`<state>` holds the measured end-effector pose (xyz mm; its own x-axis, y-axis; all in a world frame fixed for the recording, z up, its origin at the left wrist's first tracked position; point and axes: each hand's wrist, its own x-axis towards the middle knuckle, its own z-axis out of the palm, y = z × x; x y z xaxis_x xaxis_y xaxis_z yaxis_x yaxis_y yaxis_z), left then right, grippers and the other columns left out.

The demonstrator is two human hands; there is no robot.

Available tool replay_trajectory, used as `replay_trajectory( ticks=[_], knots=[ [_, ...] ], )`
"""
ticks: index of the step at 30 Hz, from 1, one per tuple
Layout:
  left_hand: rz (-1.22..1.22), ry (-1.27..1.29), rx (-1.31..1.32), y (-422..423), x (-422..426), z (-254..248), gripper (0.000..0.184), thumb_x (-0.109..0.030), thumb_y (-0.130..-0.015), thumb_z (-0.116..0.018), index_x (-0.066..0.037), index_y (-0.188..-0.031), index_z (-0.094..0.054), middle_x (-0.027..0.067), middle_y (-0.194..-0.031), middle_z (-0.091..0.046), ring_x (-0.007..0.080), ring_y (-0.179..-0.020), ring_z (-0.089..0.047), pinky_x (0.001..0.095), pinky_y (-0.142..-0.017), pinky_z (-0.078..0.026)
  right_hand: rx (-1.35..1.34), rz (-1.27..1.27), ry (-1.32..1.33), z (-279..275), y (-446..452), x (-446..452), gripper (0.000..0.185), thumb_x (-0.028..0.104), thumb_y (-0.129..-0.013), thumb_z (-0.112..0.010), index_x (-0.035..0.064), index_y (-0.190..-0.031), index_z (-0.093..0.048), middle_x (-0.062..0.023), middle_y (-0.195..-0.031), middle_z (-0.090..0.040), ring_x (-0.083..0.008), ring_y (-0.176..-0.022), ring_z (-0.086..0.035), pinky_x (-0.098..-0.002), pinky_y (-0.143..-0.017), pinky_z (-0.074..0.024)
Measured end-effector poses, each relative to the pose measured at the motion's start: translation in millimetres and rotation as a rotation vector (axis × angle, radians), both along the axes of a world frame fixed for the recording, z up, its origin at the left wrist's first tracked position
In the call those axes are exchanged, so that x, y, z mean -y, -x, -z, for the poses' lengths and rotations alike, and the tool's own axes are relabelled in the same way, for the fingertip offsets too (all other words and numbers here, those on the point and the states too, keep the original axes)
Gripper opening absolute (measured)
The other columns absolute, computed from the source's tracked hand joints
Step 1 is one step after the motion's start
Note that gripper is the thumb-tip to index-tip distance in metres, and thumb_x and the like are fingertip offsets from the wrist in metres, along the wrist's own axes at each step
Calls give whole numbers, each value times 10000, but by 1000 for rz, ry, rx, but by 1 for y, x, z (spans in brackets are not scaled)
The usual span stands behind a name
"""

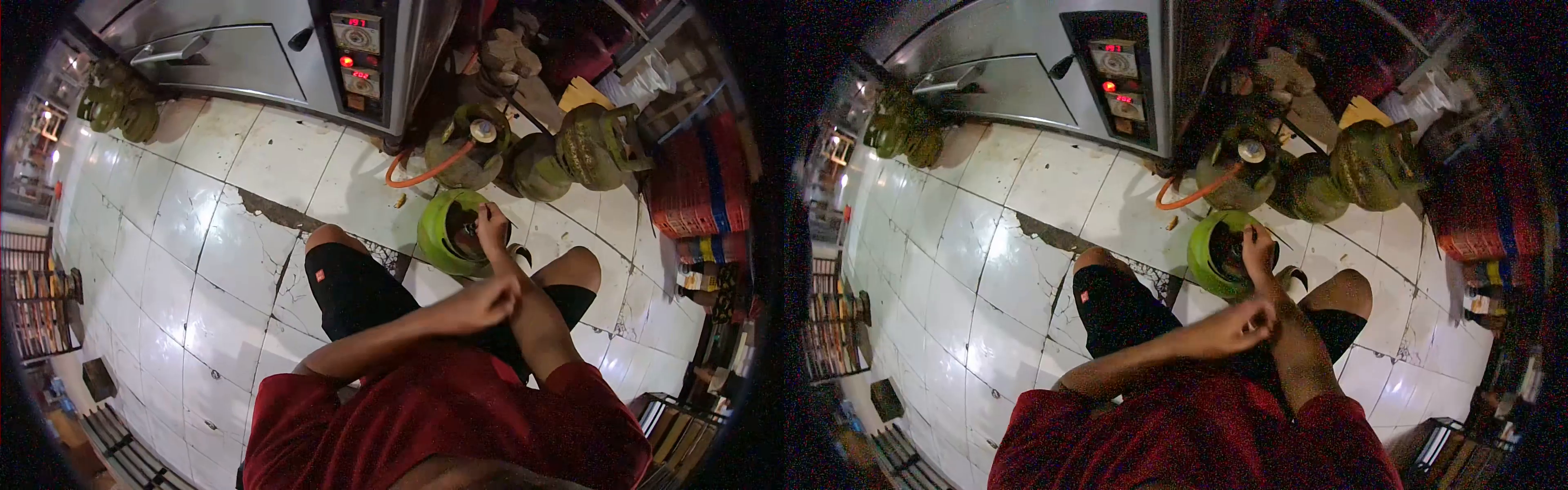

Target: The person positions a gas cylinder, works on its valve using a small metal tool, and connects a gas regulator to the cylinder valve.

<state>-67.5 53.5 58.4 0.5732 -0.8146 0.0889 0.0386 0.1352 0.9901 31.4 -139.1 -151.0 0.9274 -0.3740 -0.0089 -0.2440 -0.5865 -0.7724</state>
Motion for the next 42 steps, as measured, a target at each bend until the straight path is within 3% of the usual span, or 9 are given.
replay_trajectory(
  ticks=[7,10,14,17,24,29,32,34,42],
  knots=[
    [-624,-604,659,-81,6,89,316,-69,-917,-559,-41,-1225,-496,153,-1007,-591,300,-881,-608,443,-722,-504,317,348,-45,-43,-44,15,151,187,-951,-616,39,-976,-636,-115,-889,-648,-228,-748,-585,-401,-700,-463],
    [-390,-478,870,-97,18,125,326,-103,-900,-576,-51,-1221,-545,151,-1029,-625,307,-868,-620,462,-713,-515,374,360,-62,-32,-73,55,132,184,-944,-633,58,-982,-642,-103,-907,-649,-239,-763,-594,-408,-703,-468],
    [106,-647,988,-85,19,107,238,-287,-834,-653,-112,-994,-639,116,-946,-643,340,-888,-608,453,-804,-505,-185,84,27,106,-84,188,178,223,-931,-656,85,-1041,-643,-140,-1033,-635,-270,-847,-614,-444,-754,-510],
    [-200,-564,1197,-76,37,164,263,-324,-826,-663,-118,-990,-657,126,-921,-651,316,-867,-617,433,-793,-519,-415,-186,88,114,-68,208,298,277,-927,-658,90,-1152,-606,-166,-1149,-587,-297,-985,-598,-473,-823,-520],
    [-253,-466,1166,-63,37,210,263,-314,-796,-662,-105,-955,-679,122,-835,-654,308,-701,-616,397,-656,-540,-687,-232,549,120,-61,174,474,334,-870,-692,108,-1262,-552,-180,-1295,-509,-394,-1172,-494,-531,-914,-478],
    [-77,-673,824,-97,47,120,223,-282,-798,-643,-99,-923,-672,102,-719,-629,294,-622,-602,404,-582,-523,-533,-267,557,175,-51,191,464,284,-832,-716,119,-1244,-584,-186,-1207,-577,-426,-1151,-511,-541,-915,-471],
    [-408,-318,728,-79,47,168,224,-271,-816,-625,-91,-943,-665,85,-651,-611,288,-606,-615,415,-582,-520,-531,-497,646,227,-33,211,561,403,-998,-511,133,-1474,-393,-167,-1324,-500,-317,-1165,-506,-462,-967,-438],
    [-308,-399,753,-81,49,153,249,-284,-825,-621,-81,-965,-656,95,-666,-613,296,-634,-623,419,-600,-520,65,-259,462,233,-37,205,248,145,-885,-641,48,-1113,-625,-165,-922,-649,-369,-858,-604,-437,-744,-491],
    [-86,-417,925,-93,42,135,528,-529,-836,-641,-89,-1122,-591,201,-1052,-664,379,-960,-647,433,-776,-537,-243,-512,69,-62,-79,58,307,345,-993,-584,100,-1176,-580,-198,-958,-674,-308,-803,-683,-414,-739,-531]
  ],
)
